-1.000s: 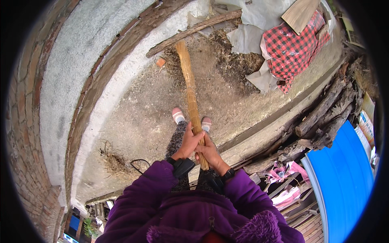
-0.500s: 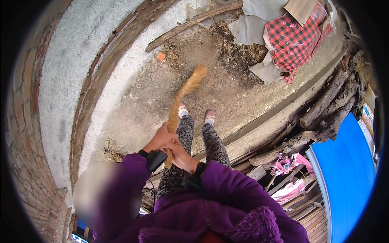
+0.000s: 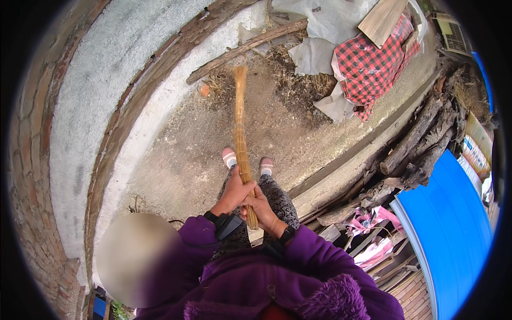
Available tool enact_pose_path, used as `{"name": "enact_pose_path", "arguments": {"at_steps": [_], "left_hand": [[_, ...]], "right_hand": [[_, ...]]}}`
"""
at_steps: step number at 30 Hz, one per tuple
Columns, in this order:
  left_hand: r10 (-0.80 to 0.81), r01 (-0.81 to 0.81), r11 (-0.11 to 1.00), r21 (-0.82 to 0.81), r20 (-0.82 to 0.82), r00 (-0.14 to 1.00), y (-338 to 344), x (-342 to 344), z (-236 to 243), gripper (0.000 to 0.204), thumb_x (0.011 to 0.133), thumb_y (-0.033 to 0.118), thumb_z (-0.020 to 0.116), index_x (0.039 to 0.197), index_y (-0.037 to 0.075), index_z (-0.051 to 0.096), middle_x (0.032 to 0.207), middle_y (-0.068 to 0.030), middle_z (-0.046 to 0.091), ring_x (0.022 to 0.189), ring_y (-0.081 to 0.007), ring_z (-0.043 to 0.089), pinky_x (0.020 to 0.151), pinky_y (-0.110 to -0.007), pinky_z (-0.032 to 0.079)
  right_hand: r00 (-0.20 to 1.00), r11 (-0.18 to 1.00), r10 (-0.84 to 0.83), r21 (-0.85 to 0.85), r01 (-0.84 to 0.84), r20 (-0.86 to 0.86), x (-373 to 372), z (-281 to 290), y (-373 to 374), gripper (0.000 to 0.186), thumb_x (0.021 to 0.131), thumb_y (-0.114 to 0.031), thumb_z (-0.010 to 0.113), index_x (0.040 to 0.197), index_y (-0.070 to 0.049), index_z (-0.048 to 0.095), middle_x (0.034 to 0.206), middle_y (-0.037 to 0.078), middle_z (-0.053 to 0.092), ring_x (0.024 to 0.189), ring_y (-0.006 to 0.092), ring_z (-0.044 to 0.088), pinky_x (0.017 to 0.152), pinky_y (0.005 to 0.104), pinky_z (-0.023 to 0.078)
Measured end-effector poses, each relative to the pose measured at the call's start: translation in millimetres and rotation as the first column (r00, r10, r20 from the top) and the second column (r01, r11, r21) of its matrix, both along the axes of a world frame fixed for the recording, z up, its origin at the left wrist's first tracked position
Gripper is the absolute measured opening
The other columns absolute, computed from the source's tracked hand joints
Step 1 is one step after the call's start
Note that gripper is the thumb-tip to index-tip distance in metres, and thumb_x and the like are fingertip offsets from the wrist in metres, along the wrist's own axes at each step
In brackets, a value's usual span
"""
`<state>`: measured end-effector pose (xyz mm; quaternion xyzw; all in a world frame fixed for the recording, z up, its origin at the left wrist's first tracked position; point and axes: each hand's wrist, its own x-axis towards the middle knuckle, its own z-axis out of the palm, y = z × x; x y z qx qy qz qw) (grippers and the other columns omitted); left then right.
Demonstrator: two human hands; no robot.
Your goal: The person sweeps a cluttered outdoor area with a traditional straw broom, gathering dry straw and debris into a pile. They move around the space, sweeping near stacked wood, plastic sheeting, and a small planter box.
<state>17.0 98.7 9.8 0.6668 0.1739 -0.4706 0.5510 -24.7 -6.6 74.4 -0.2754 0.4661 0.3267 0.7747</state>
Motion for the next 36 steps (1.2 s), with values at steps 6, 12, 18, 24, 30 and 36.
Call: {"name": "enact_pose_path", "arguments": {"at_steps": [6, 12, 18, 24, 30, 36], "left_hand": [[0.062, -0.092, 0.981, -0.173, -0.173, 0.983, -39.1, 83.9, -45.2, 0.046, 0.077, 0.018, 0.066, 0.112, -0.007, 0.05, 0.088, -0.0126, 0.062, 0.074, -0.0208, 0.062, 0.062, -0.032, 0.05], [0.295, -0.376, 0.915, -0.146, -0.394, 0.871, -21.4, 127.9, -49.2, 0.026, 0.082, 0.022, 0.062, 0.089, -0.003, 0.059, 0.075, -0.0094, 0.06, 0.062, -0.017, 0.06, 0.049, -0.028, 0.046], [0.389, -0.461, 0.861, -0.213, -0.306, 0.869, -72.3, 113.5, -7.5, 0.025, 0.083, 0.013, 0.061, 0.098, -0.003, 0.05, 0.082, -0.0108, 0.059, 0.06, -0.0179, 0.059, 0.043, -0.029, 0.047], [0.499, -0.6, 0.787, -0.143, -0.424, 0.756, -139.8, 60.2, 54.7, 0.04, 0.081, 0.01, 0.062, 0.111, 0.003, 0.037, 0.097, -0.0103, 0.051, 0.084, -0.0213, 0.058, 0.066, -0.034, 0.052], [0.591, -0.759, 0.651, 0.023, -0.643, 0.487, -176.2, 1.6, 88.7, 0.057, 0.077, 0.011, 0.064, 0.121, 0.005, 0.029, 0.102, -0.0095, 0.053, 0.086, -0.0223, 0.061, 0.07, -0.038, 0.055], [0.73, -0.957, 0.285, 0.062, -0.661, 0.174, -193.1, -94.1, -2.2, 0.021, 0.082, 0.012, 0.061, 0.097, -0.002, 0.057, 0.086, -0.0102, 0.062, 0.085, -0.0215, 0.062, 0.075, -0.034, 0.05]], "right_hand": [[0.994, 0.986, -0.012, -0.166, 0.03, 0.11, 78.5, -56.8, -27.1, 0.045, 0.078, 0.0, 0.054, 0.118, -0.006, 0.033, 0.08, 0.007, 0.055, 0.059, 0.0156, 0.056, 0.047, 0.0285, 0.049], [0.897, 0.921, 0.389, -0.114, -0.373, 0.211, 145.4, -71.7, -35.7, 0.031, 0.078, -0.002, 0.055, 0.106, -0.001, 0.043, 0.073, 0.008, 0.057, 0.055, 0.018, 0.058, 0.044, 0.0308, 0.048], [0.911, 0.911, 0.396, 0.078, -0.406, 0.119, 150.0, -10.3, -100.2, 0.036, 0.081, -0.007, 0.058, 0.111, -0.007, 0.039, 0.076, 0.004, 0.052, 0.055, 0.0133, 0.054, 0.045, 0.0287, 0.048], [0.822, 0.816, 0.569, 0.132, -0.563, -0.008, 116.0, 47.1, -174.5, 0.051, 0.079, -0.002, 0.057, 0.123, -0.01, 0.033, 0.092, 0.007, 0.052, 0.055, 0.0133, 0.053, 0.046, 0.0268, 0.048], [0.489, 0.479, 0.871, 0.153, -0.864, 0.037, 85.3, 63.6, -221.5, 0.072, 0.077, -0.002, 0.056, 0.137, -0.014, 0.018, 0.1, 0.012, 0.049, 0.055, 0.0168, 0.055, 0.048, 0.0297, 0.05], [0.282, 0.242, 0.951, 0.268, -0.933, 0.126, 69.1, -15.0, -212.9, 0.055, 0.069, -0.004, 0.06, 0.119, -0.003, 0.039, 0.085, 0.011, 0.053, 0.056, 0.0186, 0.054, 0.047, 0.0306, 0.048]]}}
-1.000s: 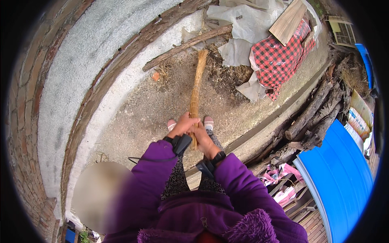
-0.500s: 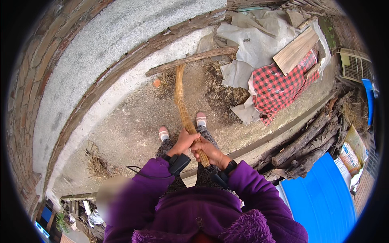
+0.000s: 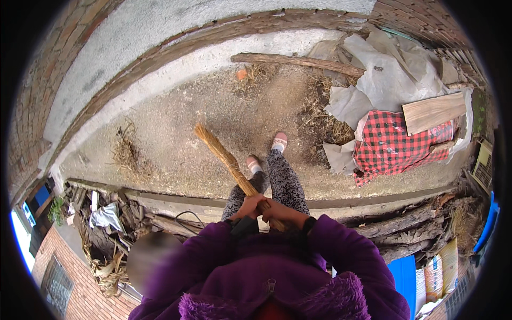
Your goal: The person sweeps a cluttered outdoor area with a traditional straw broom, gathering dry straw and debris into a pile. They move around the space, sweeping near stacked wood, plastic sheeting, and a small planter box.
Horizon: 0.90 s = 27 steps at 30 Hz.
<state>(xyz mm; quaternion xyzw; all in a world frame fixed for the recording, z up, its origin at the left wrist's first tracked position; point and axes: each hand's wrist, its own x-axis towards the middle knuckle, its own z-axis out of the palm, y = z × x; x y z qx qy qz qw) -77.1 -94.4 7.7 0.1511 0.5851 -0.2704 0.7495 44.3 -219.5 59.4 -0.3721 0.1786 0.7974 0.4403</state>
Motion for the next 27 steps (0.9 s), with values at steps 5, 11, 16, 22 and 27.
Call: {"name": "enact_pose_path", "arguments": {"at_steps": [5, 11, 16, 22, 27], "left_hand": [[-0.183, 0.189, 0.98, 0.061, -0.095, 0.979, 2.1, -11.2, -103.2, 0.026, 0.088, 0.023, 0.055, 0.098, -0.001, 0.058, 0.089, -0.014, 0.061, 0.076, -0.0255, 0.062, 0.066, -0.038, 0.052], [-0.031, 0.035, 0.999, -0.029, 0.147, 0.989, -13.8, 89.1, -154.9, 0.031, 0.094, 0.025, 0.05, 0.102, -0.004, 0.052, 0.091, -0.014, 0.061, 0.082, -0.0254, 0.062, 0.07, -0.038, 0.053], [0.144, -0.12, 0.989, -0.09, 0.341, 0.929, 0.0, 184.7, -136.3, 0.024, 0.091, 0.019, 0.054, 0.099, -0.004, 0.051, 0.085, -0.0144, 0.059, 0.075, -0.0269, 0.061, 0.063, -0.042, 0.053], [0.015, -0.066, 0.993, 0.094, 0.461, 0.887, 18.5, 205.7, -119.2, 0.027, 0.087, 0.015, 0.06, 0.105, -0.001, 0.046, 0.086, -0.0104, 0.057, 0.073, -0.0224, 0.059, 0.06, -0.038, 0.052], [0.003, -0.164, 0.945, 0.282, 0.496, 0.868, 26.1, 162.5, -91.1, 0.04, 0.085, 0.013, 0.063, 0.115, 0.002, 0.038, 0.095, -0.0087, 0.053, 0.083, -0.0191, 0.057, 0.069, -0.036, 0.053]], "right_hand": [[0.971, 0.982, 0.112, -0.17, -0.076, 0.212, -6.2, -72.2, 30.5, 0.045, 0.067, -0.004, 0.067, 0.107, 0.003, 0.048, 0.073, 0.013, 0.059, 0.054, 0.0232, 0.06, 0.047, 0.0337, 0.047], [0.947, 0.98, -0.016, -0.183, 0.078, 0.319, 85.4, -73.1, 23.2, 0.055, 0.07, 0.004, 0.062, 0.122, 0.0, 0.045, 0.075, 0.011, 0.058, 0.048, 0.017, 0.055, 0.042, 0.0269, 0.046], [0.866, 0.971, -0.094, -0.146, 0.188, 0.492, 144.8, -58.0, 36.9, 0.068, 0.07, 0.006, 0.06, 0.133, 0.0, 0.036, 0.077, 0.012, 0.058, 0.047, 0.0181, 0.054, 0.041, 0.0276, 0.044], [0.793, 0.951, -0.175, -0.11, 0.29, 0.584, 139.5, -48.8, 45.6, 0.073, 0.069, 0.007, 0.058, 0.137, -0.001, 0.031, 0.081, 0.01, 0.057, 0.05, 0.017, 0.054, 0.041, 0.027, 0.044], [0.771, 0.952, -0.199, -0.067, 0.299, 0.605, 89.1, -29.6, 57.3, 0.077, 0.07, 0.008, 0.059, 0.139, -0.009, 0.03, 0.086, 0.007, 0.055, 0.05, 0.0142, 0.053, 0.041, 0.0256, 0.045]]}}
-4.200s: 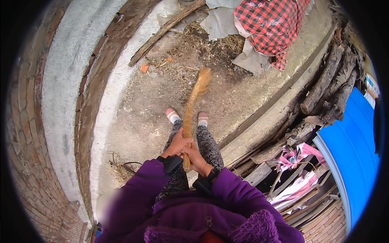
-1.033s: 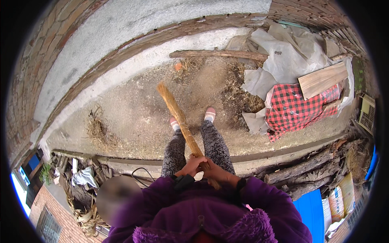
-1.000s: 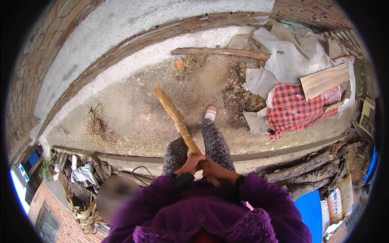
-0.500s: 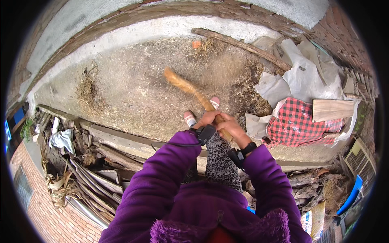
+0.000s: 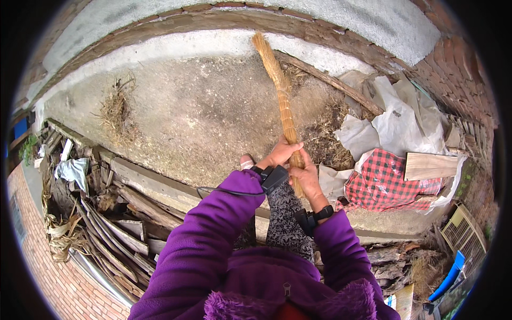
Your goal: The person sweeps a cluttered outdoor area with a traditional straw broom, gathering dry straw and debris into a pile. They move around the space, sweeping near stacked wood, plastic sheeting, and a small planter box.
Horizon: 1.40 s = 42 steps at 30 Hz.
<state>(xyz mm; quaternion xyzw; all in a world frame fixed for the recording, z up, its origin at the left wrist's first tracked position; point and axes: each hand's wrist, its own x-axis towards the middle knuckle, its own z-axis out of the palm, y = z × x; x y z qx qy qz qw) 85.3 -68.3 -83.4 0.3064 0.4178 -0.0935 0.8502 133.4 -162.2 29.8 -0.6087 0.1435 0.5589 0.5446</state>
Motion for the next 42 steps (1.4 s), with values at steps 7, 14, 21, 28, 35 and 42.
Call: {"name": "enact_pose_path", "arguments": {"at_steps": [7, 14, 21, 28, 35, 42], "left_hand": [[0.204, -0.183, 0.975, 0.13, -0.178, 0.963, 33.3, -75.4, 57.0, 0.058, 0.085, 0.021, 0.065, 0.126, 0.004, 0.028, 0.105, -0.0129, 0.05, 0.091, -0.0223, 0.057, 0.076, -0.034, 0.053], [0.537, -0.52, 0.844, 0.136, -0.179, 0.825, 105.4, -88.9, 44.0, 0.019, 0.091, 0.018, 0.053, 0.102, 0.009, 0.041, 0.073, -0.0042, 0.053, 0.047, -0.0124, 0.05, 0.039, -0.027, 0.044], [0.124, -0.082, 0.975, 0.204, -0.204, 0.971, 76.3, -44.5, 0.7, 0.039, 0.089, 0.013, 0.055, 0.12, 0.002, 0.034, 0.086, -0.0107, 0.054, 0.062, -0.0163, 0.056, 0.041, -0.026, 0.048], [-0.029, 0.028, 0.955, -0.295, -0.001, 1.0, 42.3, -100.4, 90.9, 0.07, 0.087, 0.019, 0.063, 0.138, 0.001, 0.018, 0.117, -0.0248, 0.051, 0.103, -0.0305, 0.058, 0.083, -0.044, 0.053], [-0.239, 0.215, 0.905, -0.366, -0.021, 0.971, 40.3, -169.2, 163.5, 0.047, 0.09, 0.032, 0.058, 0.126, 0.006, 0.044, 0.113, -0.0163, 0.06, 0.102, -0.0255, 0.06, 0.089, -0.041, 0.05], [-0.266, 0.233, 0.918, -0.322, -0.06, 0.962, 78.2, -161.3, 201.4, 0.033, 0.09, 0.03, 0.055, 0.102, 0.0, 0.056, 0.092, -0.0148, 0.064, 0.079, -0.0232, 0.063, 0.074, -0.037, 0.053]], "right_hand": [[0.969, 0.987, 0.161, 0.038, -0.157, -0.187, -47.4, 12.2, 40.2, 0.084, 0.073, 0.005, 0.061, 0.144, -0.014, 0.021, 0.087, 0.01, 0.056, 0.053, 0.0153, 0.056, 0.044, 0.0258, 0.049], [0.878, 0.964, 0.119, 0.266, 0.01, -0.464, -39.2, -47.7, 131.9, 0.039, 0.079, -0.004, 0.059, 0.116, -0.001, 0.048, 0.071, 0.006, 0.055, 0.052, 0.0134, 0.055, 0.043, 0.0258, 0.044], [0.878, 0.94, -0.226, 0.14, 0.31, -0.421, -28.2, -38.8, 78.4, 0.022, 0.084, -0.008, 0.056, 0.106, -0.005, 0.053, 0.074, 0.002, 0.056, 0.054, 0.0107, 0.054, 0.044, 0.0221, 0.044], [0.981, 0.991, -0.046, 0.115, 0.068, -0.188, -60.4, 59.4, 14.2, 0.048, 0.079, -0.002, 0.056, 0.124, -0.011, 0.041, 0.075, 0.004, 0.054, 0.055, 0.0117, 0.053, 0.045, 0.025, 0.046], [0.895, 0.968, 0.204, 0.222, -0.122, -0.397, -83.9, 131.1, -42.2, 0.048, 0.083, -0.009, 0.061, 0.126, -0.006, 0.04, 0.081, 0.007, 0.056, 0.065, 0.0133, 0.054, 0.057, 0.0288, 0.048], [0.847, 0.829, 0.492, 0.403, -0.387, -0.2, -75.5, 176.3, 23.5, 0.049, 0.084, -0.013, 0.061, 0.127, -0.007, 0.04, 0.084, 0.006, 0.056, 0.068, 0.0121, 0.054, 0.06, 0.028, 0.047]]}}
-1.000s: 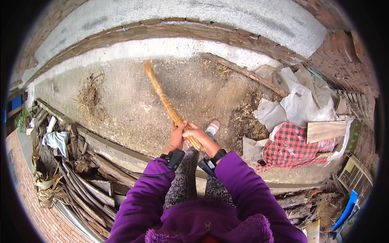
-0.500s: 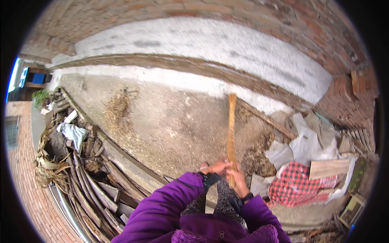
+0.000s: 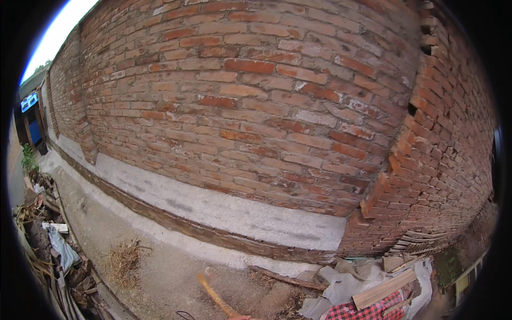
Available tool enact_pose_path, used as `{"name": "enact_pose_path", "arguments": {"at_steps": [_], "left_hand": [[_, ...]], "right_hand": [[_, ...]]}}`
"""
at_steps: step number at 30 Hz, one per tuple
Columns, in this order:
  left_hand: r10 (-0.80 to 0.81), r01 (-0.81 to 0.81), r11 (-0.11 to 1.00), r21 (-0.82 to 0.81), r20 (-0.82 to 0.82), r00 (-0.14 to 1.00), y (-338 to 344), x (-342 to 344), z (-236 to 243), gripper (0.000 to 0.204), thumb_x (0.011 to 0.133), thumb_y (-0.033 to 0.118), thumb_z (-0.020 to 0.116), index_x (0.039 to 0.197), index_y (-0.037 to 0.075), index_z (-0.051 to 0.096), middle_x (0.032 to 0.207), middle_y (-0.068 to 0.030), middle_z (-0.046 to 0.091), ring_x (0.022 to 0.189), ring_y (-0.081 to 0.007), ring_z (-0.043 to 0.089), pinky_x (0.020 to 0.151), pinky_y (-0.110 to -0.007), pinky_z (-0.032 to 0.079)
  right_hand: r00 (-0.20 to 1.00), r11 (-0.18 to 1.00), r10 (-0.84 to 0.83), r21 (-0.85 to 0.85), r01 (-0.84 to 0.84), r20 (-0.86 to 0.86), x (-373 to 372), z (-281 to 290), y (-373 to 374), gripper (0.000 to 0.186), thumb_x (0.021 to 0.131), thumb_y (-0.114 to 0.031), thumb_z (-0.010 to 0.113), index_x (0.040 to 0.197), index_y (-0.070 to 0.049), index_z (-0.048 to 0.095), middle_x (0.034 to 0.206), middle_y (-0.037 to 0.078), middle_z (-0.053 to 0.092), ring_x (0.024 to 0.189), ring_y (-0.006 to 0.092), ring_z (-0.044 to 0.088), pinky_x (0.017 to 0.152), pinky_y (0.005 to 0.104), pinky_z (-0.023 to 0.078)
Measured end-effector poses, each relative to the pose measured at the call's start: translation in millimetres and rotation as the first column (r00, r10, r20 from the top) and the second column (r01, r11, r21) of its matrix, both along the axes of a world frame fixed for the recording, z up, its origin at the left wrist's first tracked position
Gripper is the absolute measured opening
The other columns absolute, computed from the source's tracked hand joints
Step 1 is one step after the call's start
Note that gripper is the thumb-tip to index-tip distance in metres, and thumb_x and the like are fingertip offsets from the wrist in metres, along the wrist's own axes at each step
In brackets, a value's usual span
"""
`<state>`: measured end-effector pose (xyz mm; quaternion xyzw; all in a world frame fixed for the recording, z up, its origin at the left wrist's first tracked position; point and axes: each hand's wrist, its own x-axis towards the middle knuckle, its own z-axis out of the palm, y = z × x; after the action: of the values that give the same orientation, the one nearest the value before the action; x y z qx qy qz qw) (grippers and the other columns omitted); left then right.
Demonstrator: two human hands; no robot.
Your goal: The person sweeps a cluttered outdoor area with a traditional straw broom, gathering dry straw and debris into a pile. They move around the space, sweeping near stacked wood, plastic sheeting, and a small planter box.
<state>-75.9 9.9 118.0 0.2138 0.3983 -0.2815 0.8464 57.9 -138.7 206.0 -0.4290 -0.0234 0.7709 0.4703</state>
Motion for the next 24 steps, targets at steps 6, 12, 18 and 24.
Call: {"name": "enact_pose_path", "arguments": {"at_steps": [6, 12, 18, 24], "left_hand": [[0.075, -0.079, 0.993, 0.084, 0.049, 0.996, 29.8, 17.1, 48.2, 0.03, 0.088, 0.029, 0.055, 0.099, 0.001, 0.055, 0.088, -0.0145, 0.063, 0.075, -0.0239, 0.061, 0.07, -0.037, 0.052], [0.13, -0.136, 0.981, 0.134, 0.055, 0.99, 37.9, 6.3, 62.8, 0.027, 0.086, 0.027, 0.054, 0.096, 0.002, 0.054, 0.084, -0.0142, 0.061, 0.072, -0.0247, 0.06, 0.066, -0.038, 0.051], [0.213, -0.218, 0.966, 0.141, 0.051, 0.976, 46.1, -11.3, 58.8, 0.024, 0.085, 0.025, 0.054, 0.093, 0.003, 0.052, 0.08, -0.0139, 0.06, 0.068, -0.0254, 0.058, 0.062, -0.039, 0.05], [0.283, -0.284, 0.948, 0.147, 0.025, 0.959, 57.1, -29.4, 51.7, 0.021, 0.083, 0.024, 0.054, 0.09, 0.004, 0.051, 0.076, -0.0136, 0.059, 0.064, -0.0262, 0.057, 0.058, -0.04, 0.049]], "right_hand": [[0.976, 0.983, 0.065, 0.154, -0.098, 0.209, 5.6, 36.3, 29.1, 0.05, 0.085, -0.017, 0.062, 0.129, -0.007, 0.041, 0.087, 0.005, 0.056, 0.071, 0.0112, 0.054, 0.063, 0.0274, 0.047], [0.952, 0.974, 0.036, 0.201, -0.102, 0.305, 7.9, 40.1, 19.6, 0.051, 0.085, -0.02, 0.062, 0.13, -0.007, 0.041, 0.09, 0.004, 0.057, 0.074, 0.0102, 0.053, 0.065, 0.0267, 0.046], [0.933, 0.978, 0.017, 0.189, -0.091, 0.36, 5.5, 43.4, -6.7, 0.052, 0.086, -0.024, 0.063, 0.131, -0.008, 0.042, 0.092, 0.003, 0.057, 0.076, 0.0092, 0.053, 0.067, 0.0261, 0.046], [0.903, 0.992, 0.049, 0.083, -0.093, 0.426, 1.3, 60.2, -26.9, 0.057, 0.088, -0.036, 0.061, 0.134, -0.009, 0.043, 0.106, -0.007, 0.054, 0.092, 0.005, 0.049, 0.077, 0.0209, 0.041]]}}
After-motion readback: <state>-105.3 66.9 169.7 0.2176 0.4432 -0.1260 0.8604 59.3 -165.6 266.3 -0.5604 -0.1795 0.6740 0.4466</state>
